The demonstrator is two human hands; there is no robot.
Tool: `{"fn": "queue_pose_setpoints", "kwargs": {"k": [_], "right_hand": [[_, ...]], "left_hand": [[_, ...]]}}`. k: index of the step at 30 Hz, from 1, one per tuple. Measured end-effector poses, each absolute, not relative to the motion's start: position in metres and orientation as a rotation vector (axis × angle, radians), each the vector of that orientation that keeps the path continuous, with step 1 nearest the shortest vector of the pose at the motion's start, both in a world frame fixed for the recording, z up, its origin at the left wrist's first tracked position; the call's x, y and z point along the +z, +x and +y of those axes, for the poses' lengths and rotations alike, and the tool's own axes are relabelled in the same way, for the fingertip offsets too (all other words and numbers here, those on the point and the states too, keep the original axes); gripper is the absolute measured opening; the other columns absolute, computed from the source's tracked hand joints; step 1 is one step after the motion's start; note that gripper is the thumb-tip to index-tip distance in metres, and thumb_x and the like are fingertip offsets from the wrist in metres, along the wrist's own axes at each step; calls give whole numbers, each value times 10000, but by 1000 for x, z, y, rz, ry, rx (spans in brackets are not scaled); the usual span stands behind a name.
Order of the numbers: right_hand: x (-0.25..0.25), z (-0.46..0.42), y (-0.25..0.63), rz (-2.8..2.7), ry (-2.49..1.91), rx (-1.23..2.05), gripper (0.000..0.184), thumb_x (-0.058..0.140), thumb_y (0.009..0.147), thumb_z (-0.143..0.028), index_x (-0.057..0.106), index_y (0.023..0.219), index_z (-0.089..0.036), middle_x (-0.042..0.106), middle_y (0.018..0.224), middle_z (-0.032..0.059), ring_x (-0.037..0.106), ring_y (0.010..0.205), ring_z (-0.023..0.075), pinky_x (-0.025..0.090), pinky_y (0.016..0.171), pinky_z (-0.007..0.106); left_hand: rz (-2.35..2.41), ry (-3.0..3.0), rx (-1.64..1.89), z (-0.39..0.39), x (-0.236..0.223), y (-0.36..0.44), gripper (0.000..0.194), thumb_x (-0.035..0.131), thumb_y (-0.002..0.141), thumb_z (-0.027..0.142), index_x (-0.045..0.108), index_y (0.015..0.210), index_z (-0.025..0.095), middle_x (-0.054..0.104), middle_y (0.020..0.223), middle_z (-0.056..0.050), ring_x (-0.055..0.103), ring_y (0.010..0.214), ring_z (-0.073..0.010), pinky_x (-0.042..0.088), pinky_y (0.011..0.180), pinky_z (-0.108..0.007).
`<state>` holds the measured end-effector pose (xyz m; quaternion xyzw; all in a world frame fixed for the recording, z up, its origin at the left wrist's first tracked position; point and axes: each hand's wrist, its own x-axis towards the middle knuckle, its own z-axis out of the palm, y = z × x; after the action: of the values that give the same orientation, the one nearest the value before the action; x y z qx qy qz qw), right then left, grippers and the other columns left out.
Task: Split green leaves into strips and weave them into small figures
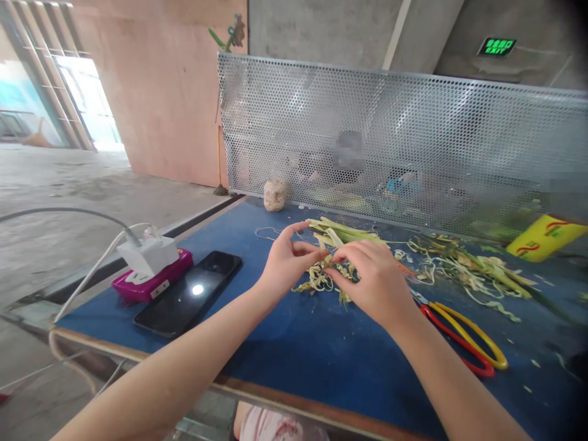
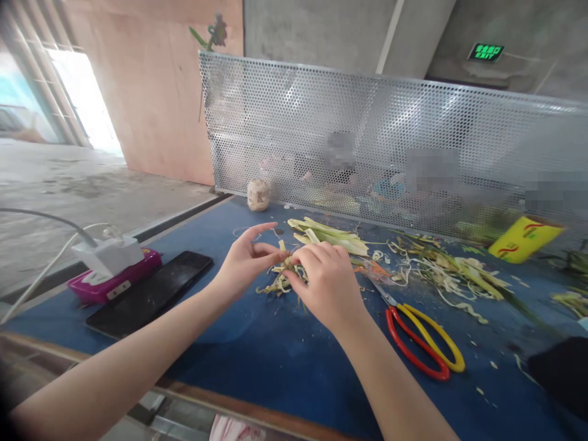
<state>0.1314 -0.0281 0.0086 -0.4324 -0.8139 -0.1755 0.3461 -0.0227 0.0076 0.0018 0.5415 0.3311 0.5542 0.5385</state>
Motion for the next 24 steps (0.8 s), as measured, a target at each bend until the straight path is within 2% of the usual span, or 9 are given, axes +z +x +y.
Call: {"fn": "queue_pose_setpoints", "kwargs": {"k": [4,9,15,20,24], "right_hand": [[8,-26,134,-2105,-1166,-421,173,509,818,-295,543,692,-181,599,777,66,540,786,216,377,691,336],[6,-25,133,-2156,-1190,-432,115,531,798,-257,599,755,-175,589,903,87,530,851,224,394,715,350],[7,-29,130,-2193,-1187,-536,252,550,781,-402,629,758,-164,601,932,90,527,875,241,378,764,382],[6,-29,129,-2193,-1204,-618,158,503,804,-229,634,738,-174,625,911,61,545,859,216,368,771,359],[7,-29,130,-2180,-1203,-610,145,493,793,-180,618,721,-164,636,869,47,561,839,203,371,772,347]], "left_hand": [[791,1338,1336,8,2,-23,625,726,600,157,442,1157,135,655,609,9,594,555,-98,444,580,-213],[790,1365,1354,8,2,-22,604,720,608,163,441,1144,136,647,600,15,582,550,-89,443,576,-206],[832,1397,1359,8,1,-23,606,713,611,174,442,1151,138,644,615,10,591,576,-104,456,595,-223],[854,1465,1347,9,-2,-22,612,704,622,203,433,1167,146,645,627,1,579,568,-107,442,579,-226],[933,1574,1352,8,-3,-22,590,686,642,227,439,1174,161,640,622,4,515,507,-85,380,505,-199]]}}
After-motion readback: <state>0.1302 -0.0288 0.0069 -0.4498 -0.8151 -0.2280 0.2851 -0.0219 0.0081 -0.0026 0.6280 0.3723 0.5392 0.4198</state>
